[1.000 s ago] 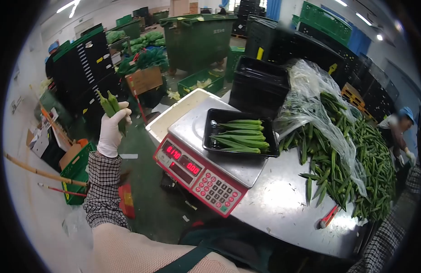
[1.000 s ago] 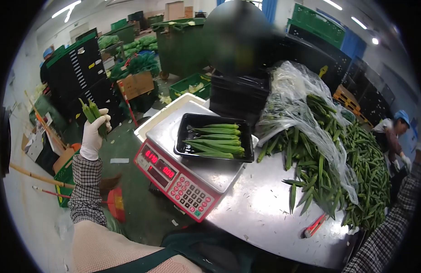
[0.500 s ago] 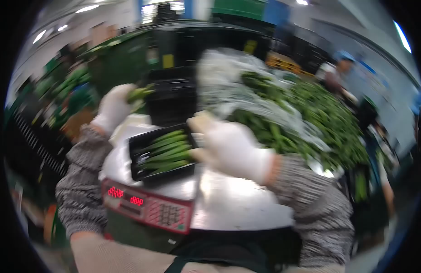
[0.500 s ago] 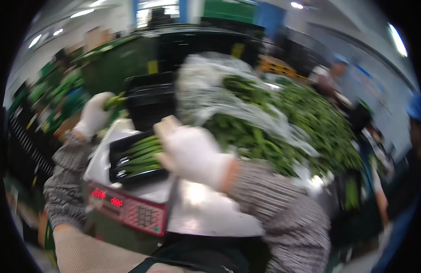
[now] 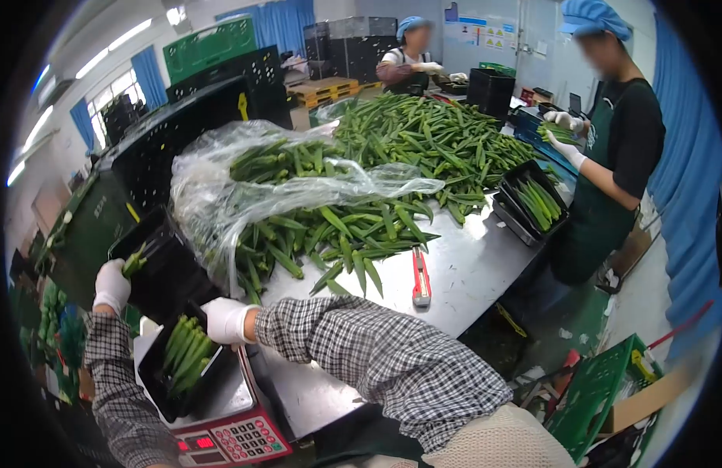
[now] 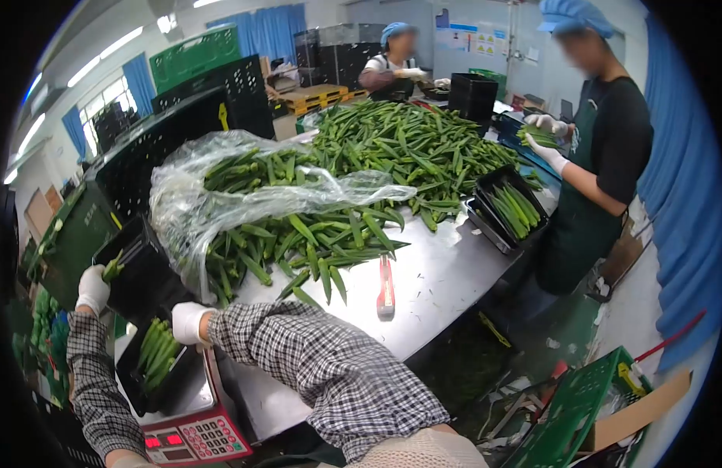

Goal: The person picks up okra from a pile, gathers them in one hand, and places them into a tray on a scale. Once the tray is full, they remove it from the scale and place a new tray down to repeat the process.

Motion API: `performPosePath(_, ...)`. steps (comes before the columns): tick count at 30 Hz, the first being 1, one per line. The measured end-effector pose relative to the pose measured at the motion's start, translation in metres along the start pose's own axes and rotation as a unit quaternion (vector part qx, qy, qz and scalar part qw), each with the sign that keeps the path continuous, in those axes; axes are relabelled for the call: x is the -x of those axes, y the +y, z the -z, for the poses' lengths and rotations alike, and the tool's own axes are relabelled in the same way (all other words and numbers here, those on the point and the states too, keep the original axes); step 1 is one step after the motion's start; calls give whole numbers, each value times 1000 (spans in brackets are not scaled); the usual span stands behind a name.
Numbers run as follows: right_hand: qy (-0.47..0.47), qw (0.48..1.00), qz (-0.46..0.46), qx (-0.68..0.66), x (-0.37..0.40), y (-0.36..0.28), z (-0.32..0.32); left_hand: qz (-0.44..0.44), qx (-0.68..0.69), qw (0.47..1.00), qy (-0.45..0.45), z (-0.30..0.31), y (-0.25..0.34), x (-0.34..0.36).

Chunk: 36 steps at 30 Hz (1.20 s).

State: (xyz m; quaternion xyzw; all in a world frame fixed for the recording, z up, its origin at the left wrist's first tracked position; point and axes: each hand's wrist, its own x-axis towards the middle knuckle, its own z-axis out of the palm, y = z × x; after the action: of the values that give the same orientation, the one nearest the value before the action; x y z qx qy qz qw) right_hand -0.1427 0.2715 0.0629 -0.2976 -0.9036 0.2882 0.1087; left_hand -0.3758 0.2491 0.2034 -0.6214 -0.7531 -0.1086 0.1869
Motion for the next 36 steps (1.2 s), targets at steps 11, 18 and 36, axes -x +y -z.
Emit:
performPosePath(11,239,874,-184,-381,245,104,103,-10,98,993,71,9,-33,-17)
performPosePath(18,519,685,-339,-381,441,189,98,-109,179,956,207,60,1,98)
performPosePath(36,633,706,-306,91,526,177,202,33,173,984,-12,26,48,191)
